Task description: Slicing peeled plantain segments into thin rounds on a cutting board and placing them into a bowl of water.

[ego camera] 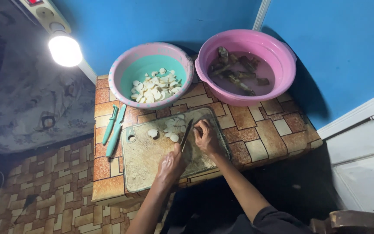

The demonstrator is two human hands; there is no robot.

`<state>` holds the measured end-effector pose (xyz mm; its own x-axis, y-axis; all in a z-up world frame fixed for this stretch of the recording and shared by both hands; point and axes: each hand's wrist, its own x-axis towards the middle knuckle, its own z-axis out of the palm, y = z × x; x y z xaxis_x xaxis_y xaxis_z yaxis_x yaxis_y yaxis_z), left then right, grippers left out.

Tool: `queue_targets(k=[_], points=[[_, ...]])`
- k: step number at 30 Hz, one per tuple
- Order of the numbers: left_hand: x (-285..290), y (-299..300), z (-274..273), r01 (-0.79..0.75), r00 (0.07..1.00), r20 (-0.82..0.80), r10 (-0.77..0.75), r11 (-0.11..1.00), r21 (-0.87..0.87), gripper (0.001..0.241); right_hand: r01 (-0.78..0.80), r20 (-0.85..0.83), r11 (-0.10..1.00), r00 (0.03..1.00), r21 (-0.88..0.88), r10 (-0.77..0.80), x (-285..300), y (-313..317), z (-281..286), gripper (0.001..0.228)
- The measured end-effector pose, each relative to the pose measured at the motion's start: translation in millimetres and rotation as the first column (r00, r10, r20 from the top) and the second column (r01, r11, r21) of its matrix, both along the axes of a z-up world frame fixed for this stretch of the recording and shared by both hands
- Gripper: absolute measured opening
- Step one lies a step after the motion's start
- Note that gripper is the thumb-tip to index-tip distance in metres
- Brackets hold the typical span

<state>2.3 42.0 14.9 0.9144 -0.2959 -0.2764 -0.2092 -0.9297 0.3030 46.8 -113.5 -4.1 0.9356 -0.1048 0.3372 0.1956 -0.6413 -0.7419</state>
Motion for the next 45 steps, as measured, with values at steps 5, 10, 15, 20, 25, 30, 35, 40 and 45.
queue_targets(k=[5,10,15,20,25,30,35,40,45], points=[[-35.5,-2.4,61.9,-0.042,0.999,-0.008,0.042,0.999,-0.012,0.022,-0.002,0.037,1.0,0.999,0.02,0.002,-0.9,-1.3,-5.9,0.004],[-43.3,5.5,24.5,0.017,0.989,0.145,-0.021,0.999,0.029,0.024,0.01,0.098,0.999,0.995,-0.044,-0.005,1.9,-1.2,-13.3,0.008],[-45.0,4.5,16.3,0.025,0.975,0.221,-0.037,0.998,0.059,0.02,-0.02,0.101,1.0,0.995,-0.014,0.021,0.4,0.4,-8.9,0.012],[-24.0,-0.3,-6.1,0.064,0.972,0.211,-0.101,0.983,0.173,0.047,-0.113,0.275,0.994,0.956,0.009,0.106,-2.4,0.2,-2.0,0.014],[-6.4,-17.3,-22.6,-0.02,0.98,0.2,-0.002,0.994,0.107,0.026,-0.041,0.028,0.999,0.999,-0.016,0.041,-5.8,2.7,6.0,0.01],[-1.8,-0.6,-19.1,0.023,0.983,0.181,-0.038,0.996,0.082,0.048,-0.002,0.032,1.0,0.999,-0.009,0.003,-3.5,0.9,3.8,0.007],[-12.9,11.0,-1.3,-0.065,0.996,-0.064,0.062,0.996,-0.057,0.025,0.018,0.053,1.0,0.998,-0.008,-0.017,-7.0,-1.8,7.9,0.006],[-37.1,11.0,3.8,-0.019,0.998,0.068,0.018,1.0,0.017,0.024,0.034,0.057,0.999,0.998,0.005,-0.034,-5.1,0.1,1.5,0.006],[-50.8,4.6,8.8,0.043,0.961,0.266,-0.076,0.991,0.126,0.024,0.031,0.086,0.999,0.996,0.024,-0.033,-7.8,1.0,0.8,0.008]])
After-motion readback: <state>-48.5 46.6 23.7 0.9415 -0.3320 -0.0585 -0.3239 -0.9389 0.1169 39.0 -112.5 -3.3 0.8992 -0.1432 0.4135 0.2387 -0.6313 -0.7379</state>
